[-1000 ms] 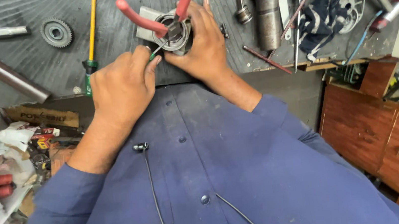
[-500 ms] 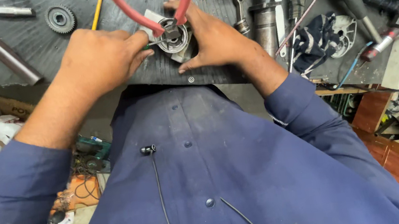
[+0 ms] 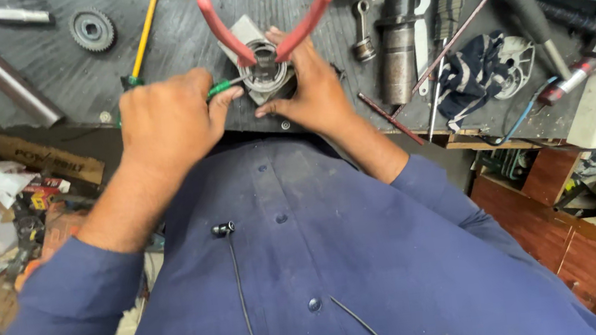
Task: The person uses pliers and a screwdriver to install a retaining ring into a bearing inside a metal housing. They repeatedly adjust the ring with pliers, then use a screwdriver to tap and seat it, repeating the process until the ring appears seated.
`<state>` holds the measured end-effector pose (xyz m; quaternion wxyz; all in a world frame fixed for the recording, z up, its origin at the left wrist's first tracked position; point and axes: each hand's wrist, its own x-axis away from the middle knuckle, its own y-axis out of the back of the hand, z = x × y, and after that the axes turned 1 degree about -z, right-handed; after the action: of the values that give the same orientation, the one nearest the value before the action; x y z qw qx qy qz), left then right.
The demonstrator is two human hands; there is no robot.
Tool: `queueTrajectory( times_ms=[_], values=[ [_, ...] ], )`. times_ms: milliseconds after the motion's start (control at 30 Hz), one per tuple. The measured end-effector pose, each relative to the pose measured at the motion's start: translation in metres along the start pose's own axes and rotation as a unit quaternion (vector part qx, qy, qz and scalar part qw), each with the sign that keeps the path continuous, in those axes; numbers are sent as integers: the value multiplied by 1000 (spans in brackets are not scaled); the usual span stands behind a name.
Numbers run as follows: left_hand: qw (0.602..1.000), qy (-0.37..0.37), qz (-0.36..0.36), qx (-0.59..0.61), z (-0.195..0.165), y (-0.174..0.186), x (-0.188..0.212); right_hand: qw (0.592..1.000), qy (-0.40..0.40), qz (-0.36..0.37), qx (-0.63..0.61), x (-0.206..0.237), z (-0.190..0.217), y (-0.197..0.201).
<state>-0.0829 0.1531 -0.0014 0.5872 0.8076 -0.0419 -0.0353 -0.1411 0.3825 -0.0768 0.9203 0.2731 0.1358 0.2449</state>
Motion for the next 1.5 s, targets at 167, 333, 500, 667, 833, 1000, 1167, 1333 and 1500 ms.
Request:
queueTrajectory(
  times_ms=[167,333,500,667,833,1000,1167,1333,1500],
  values=[
    [997,75,-11,10,-31,6,13,996,26,-64,59,12,12,-14],
    [998,51,35,0,-30,15,3,996,-2,-72,49,15,20,-13],
    [997,-65,33,17,-14,28,-6,997,-24,-45,59,22,22,-6],
    [989,-127,-22,66,-12,37,-13,998,-24,-36,51,23,19,-4],
    [982,-112,-7,150,-1,41,-28,999,11,-31,10,26,16,-1],
    [970,-152,24,191,18,39,-45,945,-76,-99,-302,20,23,7],
    [964,-191,77,171,35,41,-57,879,-89,-153,-442,-1,32,14],
    [960,-224,119,116,40,40,-70,710,-32,-235,-663,-26,25,-2],
    [947,-281,145,53,45,45,-79,519,-28,-331,-787,-42,24,-4]
  ],
)
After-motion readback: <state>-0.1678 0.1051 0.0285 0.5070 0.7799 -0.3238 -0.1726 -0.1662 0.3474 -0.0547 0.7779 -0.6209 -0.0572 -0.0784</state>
